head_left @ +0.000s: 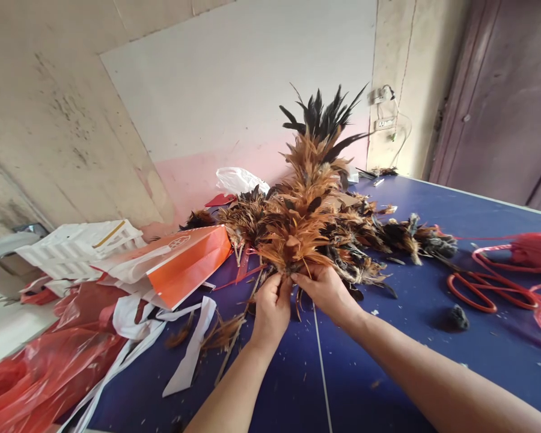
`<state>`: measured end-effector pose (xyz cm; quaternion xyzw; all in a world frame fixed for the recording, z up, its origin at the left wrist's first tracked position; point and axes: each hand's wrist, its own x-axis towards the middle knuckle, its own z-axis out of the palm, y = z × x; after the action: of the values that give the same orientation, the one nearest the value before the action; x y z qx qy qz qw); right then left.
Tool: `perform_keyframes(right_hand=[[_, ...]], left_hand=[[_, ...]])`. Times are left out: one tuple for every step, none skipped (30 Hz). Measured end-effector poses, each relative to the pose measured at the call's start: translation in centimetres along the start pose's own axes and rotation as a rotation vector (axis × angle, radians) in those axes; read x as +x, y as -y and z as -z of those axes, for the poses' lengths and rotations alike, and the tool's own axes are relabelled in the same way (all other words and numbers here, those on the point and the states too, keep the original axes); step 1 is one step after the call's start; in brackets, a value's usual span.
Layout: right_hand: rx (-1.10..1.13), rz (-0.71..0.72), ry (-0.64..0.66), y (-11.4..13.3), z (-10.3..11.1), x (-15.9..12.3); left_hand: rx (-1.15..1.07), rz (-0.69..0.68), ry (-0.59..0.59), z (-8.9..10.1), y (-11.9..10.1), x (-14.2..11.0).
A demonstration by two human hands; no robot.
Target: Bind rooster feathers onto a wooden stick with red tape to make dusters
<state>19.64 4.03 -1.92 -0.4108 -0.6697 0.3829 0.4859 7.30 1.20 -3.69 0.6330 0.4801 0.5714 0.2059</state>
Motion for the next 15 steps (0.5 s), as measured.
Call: perform_keyframes(right_hand=[[-0.041, 0.021, -0.002, 0.0, 0.0, 0.0], [-0.076, 0.034, 0.0, 0.1, 0.0, -0.1], [-0.104, 0.041, 0.001, 0.2, -0.1, -0.2], [-0.125, 0.047, 0.001, 0.4, -0.2, -0.3], [-0.143, 0.053, -0.001, 0.6, -0.3, -0.5], [-0.161, 0.065, -0.005, 0.7, -0.4, -0.7], [-0.177, 0.081, -0.012, 0.9, -0.5, -0.9], [-0.188, 0.098, -0.022, 1.0, -0.6, -1.0], [-0.194, 0.114, -0.029, 1.1, -0.8, -1.2], [-0.196, 0.126, -0.036, 1.2, -0.8, -1.3], [-0.192, 0.128, -0.044, 1.2, -0.9, -1.4], [-0.183, 0.121, -0.05, 1.2, -0.9, -1.4], [-0.173, 0.108, -0.054, 1.2, -0.8, -1.4], [-0.166, 0.095, -0.057, 1.2, -0.7, -1.4], [-0.162, 0.086, -0.06, 1.2, -0.6, -1.3]], left_hand=[[0.015, -0.013, -0.006, 0.0, 0.0, 0.0], [0.033, -0.028, -0.015, 0.0, 0.0, -0.1], [0.051, -0.042, -0.027, 0.0, 0.1, -0.1], [0.067, -0.052, -0.042, 0.1, 0.2, 0.0], [0.081, -0.058, -0.062, 0.1, 0.4, 0.0], [0.097, -0.062, -0.082, 0.2, 0.5, 0.0], [0.117, -0.067, -0.1, 0.3, 0.6, 0.1], [0.139, -0.075, -0.112, 0.3, 0.6, 0.1], [0.157, -0.087, -0.121, 0.3, 0.6, 0.1], [0.17, -0.101, -0.125, 0.4, 0.5, 0.1], [0.173, -0.114, -0.124, 0.3, 0.4, 0.1], [0.17, -0.124, -0.118, 0.3, 0.3, 0.0], [0.166, -0.132, -0.11, 0.2, 0.1, 0.0], [0.166, -0.14, -0.1, 0.2, 0.0, -0.1], [0.175, -0.15, -0.088, 0.1, -0.1, -0.2]])
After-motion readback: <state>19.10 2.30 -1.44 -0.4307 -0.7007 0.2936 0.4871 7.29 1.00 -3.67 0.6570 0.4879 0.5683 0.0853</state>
